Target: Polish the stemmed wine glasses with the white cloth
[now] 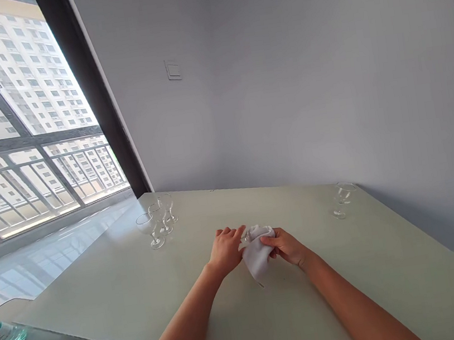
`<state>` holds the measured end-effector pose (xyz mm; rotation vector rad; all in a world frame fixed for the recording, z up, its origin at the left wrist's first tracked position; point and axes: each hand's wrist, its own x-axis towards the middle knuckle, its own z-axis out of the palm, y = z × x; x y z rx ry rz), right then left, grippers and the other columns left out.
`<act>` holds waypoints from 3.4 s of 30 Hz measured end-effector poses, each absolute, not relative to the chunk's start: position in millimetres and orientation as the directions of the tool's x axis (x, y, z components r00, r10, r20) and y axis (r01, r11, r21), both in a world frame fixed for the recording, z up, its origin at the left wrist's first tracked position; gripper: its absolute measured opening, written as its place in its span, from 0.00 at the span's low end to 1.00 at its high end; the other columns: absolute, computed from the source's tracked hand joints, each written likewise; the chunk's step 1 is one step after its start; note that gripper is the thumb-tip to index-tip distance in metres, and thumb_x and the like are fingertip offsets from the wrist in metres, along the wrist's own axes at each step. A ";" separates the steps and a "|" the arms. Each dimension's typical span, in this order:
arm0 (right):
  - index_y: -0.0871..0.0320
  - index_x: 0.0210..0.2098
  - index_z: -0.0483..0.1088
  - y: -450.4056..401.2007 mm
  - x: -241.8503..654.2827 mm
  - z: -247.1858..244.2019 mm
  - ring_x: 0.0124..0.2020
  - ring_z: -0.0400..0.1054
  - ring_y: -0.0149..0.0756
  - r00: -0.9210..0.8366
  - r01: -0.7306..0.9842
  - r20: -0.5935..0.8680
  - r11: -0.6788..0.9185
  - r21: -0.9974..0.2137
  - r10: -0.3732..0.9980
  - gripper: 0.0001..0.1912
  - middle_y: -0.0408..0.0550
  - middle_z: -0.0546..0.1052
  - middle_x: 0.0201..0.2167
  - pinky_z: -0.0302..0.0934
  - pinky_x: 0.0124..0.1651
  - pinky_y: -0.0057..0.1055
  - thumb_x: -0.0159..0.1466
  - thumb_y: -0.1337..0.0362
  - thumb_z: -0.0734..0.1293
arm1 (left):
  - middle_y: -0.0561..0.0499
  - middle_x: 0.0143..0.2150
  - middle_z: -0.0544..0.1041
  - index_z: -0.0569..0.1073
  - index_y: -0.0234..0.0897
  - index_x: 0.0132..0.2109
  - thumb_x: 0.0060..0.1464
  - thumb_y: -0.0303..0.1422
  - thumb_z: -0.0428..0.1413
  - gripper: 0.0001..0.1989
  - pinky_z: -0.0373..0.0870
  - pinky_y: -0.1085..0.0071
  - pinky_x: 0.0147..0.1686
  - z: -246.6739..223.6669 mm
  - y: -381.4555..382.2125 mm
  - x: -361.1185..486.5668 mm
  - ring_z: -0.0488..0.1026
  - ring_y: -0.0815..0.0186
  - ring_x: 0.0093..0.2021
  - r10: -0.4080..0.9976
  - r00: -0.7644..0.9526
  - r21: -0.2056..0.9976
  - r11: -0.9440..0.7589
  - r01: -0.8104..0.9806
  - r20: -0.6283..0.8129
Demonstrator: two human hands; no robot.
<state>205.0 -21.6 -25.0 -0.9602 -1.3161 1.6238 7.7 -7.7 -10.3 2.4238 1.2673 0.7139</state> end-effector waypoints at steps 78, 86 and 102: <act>0.55 0.40 0.69 -40.9 136.4 -31.1 0.32 0.68 0.35 -0.032 -0.502 -0.092 -0.095 -0.860 0.995 0.21 0.45 0.75 0.32 0.59 0.33 0.29 0.51 0.50 0.67 | 0.48 0.46 0.66 0.68 0.51 0.50 0.50 0.29 0.51 0.20 0.61 0.61 0.44 -39.5 -25.1 40.5 0.62 0.62 0.41 0.801 -0.024 0.647 -0.466 0.603 0.598; 0.59 0.29 0.70 -35.3 158.4 -33.9 0.23 0.63 0.32 -0.225 -0.575 -0.116 -0.228 -0.786 0.967 0.14 0.44 0.71 0.21 0.58 0.30 0.31 0.52 0.54 0.67 | 0.48 0.45 0.72 0.66 0.42 0.52 0.54 0.40 0.48 0.19 0.61 0.63 0.46 -20.7 -18.3 31.0 0.66 0.61 0.45 0.954 0.145 0.965 -0.260 -0.022 0.261; 0.56 0.25 0.68 -37.9 164.8 -28.2 0.34 0.61 0.44 -0.046 0.571 0.401 0.353 -0.741 0.915 0.09 0.50 0.71 0.25 0.53 0.39 0.39 0.55 0.57 0.63 | 0.42 0.43 0.73 0.63 0.36 0.45 0.35 0.41 0.63 0.29 0.62 0.65 0.44 -15.7 -17.3 30.6 0.68 0.59 0.45 0.986 0.060 0.960 -0.133 -0.248 0.152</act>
